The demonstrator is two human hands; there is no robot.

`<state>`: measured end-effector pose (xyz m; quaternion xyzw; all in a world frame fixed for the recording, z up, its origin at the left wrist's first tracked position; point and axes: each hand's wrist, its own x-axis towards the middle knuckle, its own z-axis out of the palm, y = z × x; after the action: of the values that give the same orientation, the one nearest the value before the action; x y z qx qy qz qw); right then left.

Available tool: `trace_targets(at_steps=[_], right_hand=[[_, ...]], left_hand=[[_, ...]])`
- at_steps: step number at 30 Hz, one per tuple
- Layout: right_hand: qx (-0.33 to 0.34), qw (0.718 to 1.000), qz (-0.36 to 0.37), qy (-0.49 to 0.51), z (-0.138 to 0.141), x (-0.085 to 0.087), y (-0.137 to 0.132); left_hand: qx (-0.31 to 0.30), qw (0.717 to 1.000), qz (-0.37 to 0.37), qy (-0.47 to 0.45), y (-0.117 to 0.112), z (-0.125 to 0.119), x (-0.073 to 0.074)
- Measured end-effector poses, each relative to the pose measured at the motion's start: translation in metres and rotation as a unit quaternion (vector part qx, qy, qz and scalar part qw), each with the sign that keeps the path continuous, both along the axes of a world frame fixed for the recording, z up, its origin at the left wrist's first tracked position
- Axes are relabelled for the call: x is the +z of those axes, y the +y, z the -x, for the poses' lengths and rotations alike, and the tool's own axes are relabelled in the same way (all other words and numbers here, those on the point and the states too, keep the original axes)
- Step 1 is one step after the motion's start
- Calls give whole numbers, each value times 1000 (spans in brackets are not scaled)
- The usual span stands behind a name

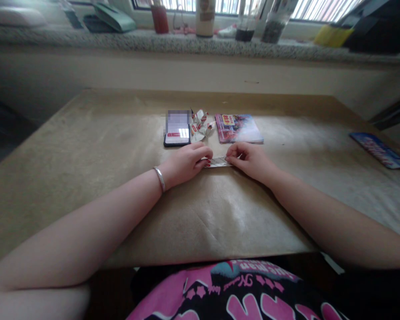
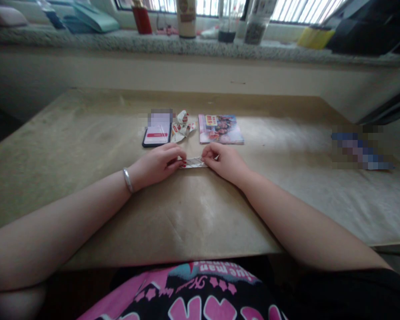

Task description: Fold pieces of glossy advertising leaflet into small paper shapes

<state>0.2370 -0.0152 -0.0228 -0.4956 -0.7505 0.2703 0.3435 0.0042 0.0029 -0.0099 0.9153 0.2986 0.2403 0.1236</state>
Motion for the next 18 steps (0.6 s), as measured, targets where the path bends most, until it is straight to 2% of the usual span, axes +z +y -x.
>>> trace_targets(at_steps=[3, 6, 11, 13, 16, 18], right_hand=[[13, 999, 22, 35, 0, -2, 0], [15, 998, 38, 49, -1, -2, 0], [62, 997, -39, 16, -1, 3, -2], [73, 996, -44, 5, 0, 5, -3], [68, 997, -18, 29, 1, 5, -4], [76, 996, -20, 42, 2, 5, -3]], left_hand=[[-21, 998, 40, -33, 1, 0, -1], [-17, 991, 109, -69, 3, -1, -3], [17, 955, 268, -127, 5, -2, -1], [34, 939, 315, -133, 6, -3, 2], [57, 930, 340, -127, 6, -2, 6], [65, 939, 321, -110, 5, -2, 8]])
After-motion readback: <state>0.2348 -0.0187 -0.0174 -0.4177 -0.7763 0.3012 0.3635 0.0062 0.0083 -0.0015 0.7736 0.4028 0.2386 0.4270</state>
